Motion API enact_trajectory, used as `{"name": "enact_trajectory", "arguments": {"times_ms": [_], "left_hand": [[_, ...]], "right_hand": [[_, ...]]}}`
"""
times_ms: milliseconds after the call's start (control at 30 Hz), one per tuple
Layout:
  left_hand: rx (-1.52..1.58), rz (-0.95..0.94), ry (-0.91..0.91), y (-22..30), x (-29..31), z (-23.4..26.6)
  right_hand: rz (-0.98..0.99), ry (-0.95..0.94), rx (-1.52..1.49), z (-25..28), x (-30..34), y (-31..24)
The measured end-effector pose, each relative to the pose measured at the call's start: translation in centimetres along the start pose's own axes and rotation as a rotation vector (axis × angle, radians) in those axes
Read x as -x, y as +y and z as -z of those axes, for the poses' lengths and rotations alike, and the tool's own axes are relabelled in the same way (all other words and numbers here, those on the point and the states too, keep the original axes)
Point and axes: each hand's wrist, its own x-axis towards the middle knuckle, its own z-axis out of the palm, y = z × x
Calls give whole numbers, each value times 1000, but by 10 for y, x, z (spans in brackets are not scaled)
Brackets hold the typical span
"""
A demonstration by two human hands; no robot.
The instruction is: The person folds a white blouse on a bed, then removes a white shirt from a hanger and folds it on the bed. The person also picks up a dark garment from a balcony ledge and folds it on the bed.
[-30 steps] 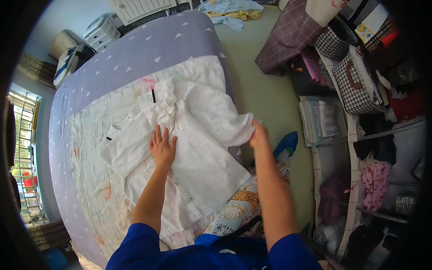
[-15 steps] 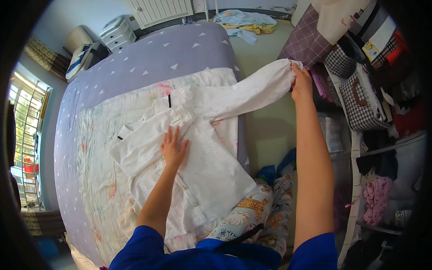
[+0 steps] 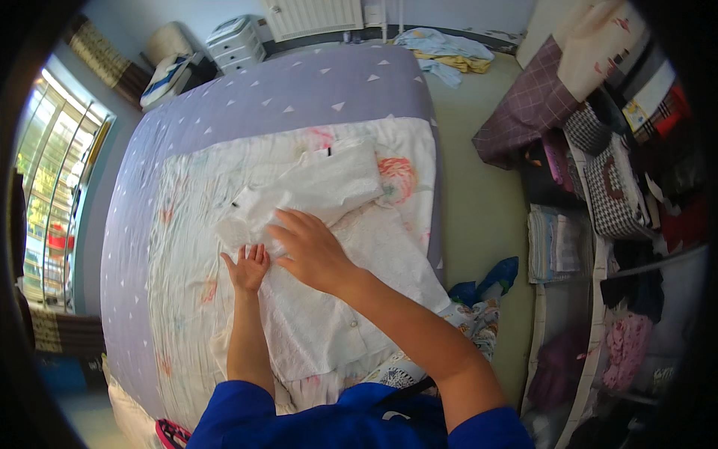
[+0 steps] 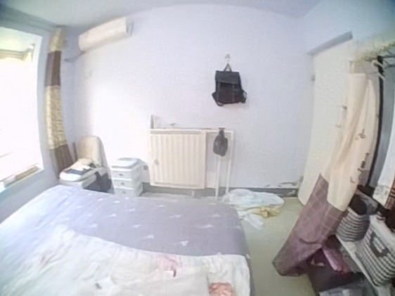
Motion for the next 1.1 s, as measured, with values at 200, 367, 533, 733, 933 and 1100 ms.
{"name": "enact_trajectory", "arguments": {"times_ms": [200,367,533,733,933,1100], "left_hand": [[-445,53,170,24,-17,24],[-980,-347,186,15,-37,19],[-1111,-652,404,24,-37,51],[-1673,-1179,30,5,-38,-16],[-2380,-835,348,16,-70,-58],[-2595,-194,476,63,-115,-36]], "right_hand": [[-529,-177,11,-14,172,40],[-724,-189,-6,2,235,41],[-779,-51,-89,16,235,52],[-579,7,-19,27,117,67],[-372,-83,237,-14,12,138],[-254,-105,432,-19,-42,195]]}}
